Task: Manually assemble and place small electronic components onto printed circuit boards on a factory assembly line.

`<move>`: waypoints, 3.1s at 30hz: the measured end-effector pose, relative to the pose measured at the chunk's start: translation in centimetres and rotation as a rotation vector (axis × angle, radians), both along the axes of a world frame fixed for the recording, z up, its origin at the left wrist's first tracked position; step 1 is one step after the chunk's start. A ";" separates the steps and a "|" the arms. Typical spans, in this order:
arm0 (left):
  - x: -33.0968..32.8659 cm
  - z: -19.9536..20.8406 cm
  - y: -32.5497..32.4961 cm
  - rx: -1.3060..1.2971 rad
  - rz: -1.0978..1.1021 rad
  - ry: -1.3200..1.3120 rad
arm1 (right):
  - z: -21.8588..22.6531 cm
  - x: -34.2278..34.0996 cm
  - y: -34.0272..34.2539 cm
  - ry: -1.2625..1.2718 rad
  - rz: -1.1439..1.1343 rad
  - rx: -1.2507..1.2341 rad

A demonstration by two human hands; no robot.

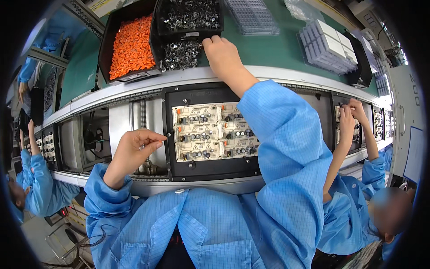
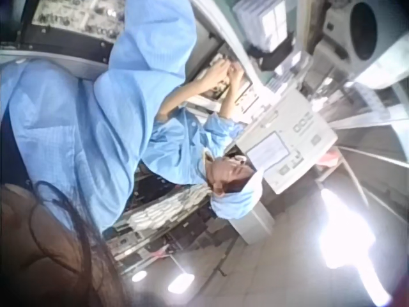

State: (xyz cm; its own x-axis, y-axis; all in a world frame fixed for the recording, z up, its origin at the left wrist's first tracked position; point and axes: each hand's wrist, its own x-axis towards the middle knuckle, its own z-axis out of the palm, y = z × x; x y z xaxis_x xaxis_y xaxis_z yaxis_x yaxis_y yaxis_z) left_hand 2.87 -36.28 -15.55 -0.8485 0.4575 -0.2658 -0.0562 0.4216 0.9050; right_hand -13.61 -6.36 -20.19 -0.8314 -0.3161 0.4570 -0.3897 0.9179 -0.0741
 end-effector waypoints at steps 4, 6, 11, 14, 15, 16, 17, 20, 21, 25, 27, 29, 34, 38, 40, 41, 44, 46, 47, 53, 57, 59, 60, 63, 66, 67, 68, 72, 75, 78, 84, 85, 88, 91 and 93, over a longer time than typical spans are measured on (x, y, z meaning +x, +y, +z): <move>0.9 0.2 0.7 -0.060 -0.030 0.067 | -0.6 -0.2 1.1 -0.003 -0.007 -0.061; 1.2 0.4 1.0 -0.073 -0.047 0.096 | 0.0 0.2 2.2 -0.037 0.011 -0.169; 1.7 1.6 2.0 -0.156 -0.013 0.057 | 5.0 5.0 2.4 -0.240 0.023 -0.437; 2.1 1.7 2.6 -0.220 0.009 0.019 | 4.7 6.7 2.9 -0.308 0.042 -0.505; 1.9 1.8 2.9 -0.238 -0.020 0.040 | 4.6 7.2 3.5 -0.305 0.038 -0.486; 1.8 1.8 3.3 -0.256 -0.049 0.061 | 4.5 7.5 3.8 -0.302 0.036 -0.468; 1.9 1.9 3.6 -0.258 -0.054 0.061 | 4.1 7.4 4.1 -0.302 0.031 -0.471; 2.4 1.4 4.4 -0.286 -0.135 0.447 | 2.5 6.4 4.1 -0.182 0.113 -0.361; 2.6 1.2 4.6 -0.291 -0.136 0.446 | 2.5 6.3 3.9 -0.183 0.114 -0.366; 3.1 0.6 4.9 -0.320 -0.013 0.330 | 2.6 5.4 2.7 -0.254 0.153 -0.440; 3.1 0.5 4.9 -0.310 -0.059 0.481 | 2.5 4.7 2.5 -0.247 0.187 -0.425; 3.1 0.4 5.1 -0.307 -0.085 0.554 | 2.3 4.3 2.2 -0.244 0.203 -0.422; 3.6 0.0 5.7 -0.300 -0.064 0.472 | 1.5 3.7 1.5 -0.281 0.166 -0.450; 3.4 0.0 6.0 -0.366 -0.140 0.540 | 0.9 3.3 1.6 -0.269 0.171 -0.443; 3.3 0.0 6.1 -0.404 -0.156 0.536 | 0.7 3.2 1.6 -0.255 0.175 -0.437; 3.3 0.0 6.2 -0.406 -0.158 0.535 | 0.6 3.1 1.7 -0.256 0.174 -0.439; 3.1 -0.3 6.4 -0.420 -0.175 0.540 | 0.5 3.0 1.9 -0.232 0.158 -0.458; 3.1 -0.5 6.4 -0.423 -0.182 0.542 | 0.4 3.0 2.1 -0.217 0.155 -0.453; 3.0 -0.5 6.4 -0.424 -0.189 0.546 | 0.5 3.0 2.2 -0.199 0.151 -0.445; 2.2 -0.1 6.3 -0.415 -0.152 0.578 | 3.3 4.8 2.0 -0.285 0.143 -0.506; 0.6 1.7 5.5 0.025 0.095 0.026 | 6.8 10.5 -0.8 -0.804 0.303 -0.977; 0.7 1.1 5.5 0.212 0.157 -0.037 | 8.4 13.6 -2.2 -0.785 0.412 -0.938; 0.8 0.8 5.6 0.399 0.191 -0.111 | 8.6 14.7 -2.6 -0.784 0.416 -0.928; 1.5 0.2 5.6 0.503 0.178 -0.189 | 8.3 16.6 -3.4 -0.738 0.436 -0.937; 2.3 -0.4 5.5 0.551 0.195 -0.200 | 7.8 18.3 -3.8 -0.738 0.356 -0.979; 2.3 -0.3 5.2 0.469 0.148 -0.123 | 7.7 18.4 -3.9 -0.730 0.317 -1.002; 2.3 -0.3 5.0 0.386 0.102 -0.048 | 7.5 18.7 -3.8 -0.723 0.321 -0.995; 0.2 0.3 4.4 0.194 0.058 0.178 | 7.7 19.1 -1.8 -0.717 0.221 -1.248; -4.5 -0.3 4.9 0.107 0.114 0.277 | 8.5 20.2 -0.9 -0.759 0.104 -1.145; -10.0 -1.0 5.9 0.084 0.250 0.335 | 9.7 20.9 -3.6 -0.593 0.344 -0.784; -14.0 -2.9 10.1 0.217 0.294 0.315 | 5.4 23.0 -10.8 -0.589 0.540 -0.536; -13.4 -2.7 10.6 0.237 0.258 0.332 | 4.8 23.2 -11.1 -0.618 0.582 -0.520; -11.4 -2.1 9.5 0.227 0.239 0.467 | 4.5 23.6 -12.1 -0.665 0.636 -0.382; -9.5 -1.3 6.0 0.186 0.208 0.521 | 3.8 24.1 -12.1 -0.704 0.603 -0.133; -8.4 -1.4 3.3 0.197 0.233 0.522 | 3.8 24.4 -12.1 -0.672 0.607 -0.134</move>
State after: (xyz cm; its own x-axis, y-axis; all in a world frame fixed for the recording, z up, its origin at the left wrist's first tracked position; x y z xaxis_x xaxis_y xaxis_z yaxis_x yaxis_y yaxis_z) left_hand -5.57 -33.00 -16.97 -0.9279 0.2425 0.2832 0.3454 0.2732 0.8978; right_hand 10.84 -18.41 -16.38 -0.6438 -0.7652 0.0010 -0.6389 0.5368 -0.5510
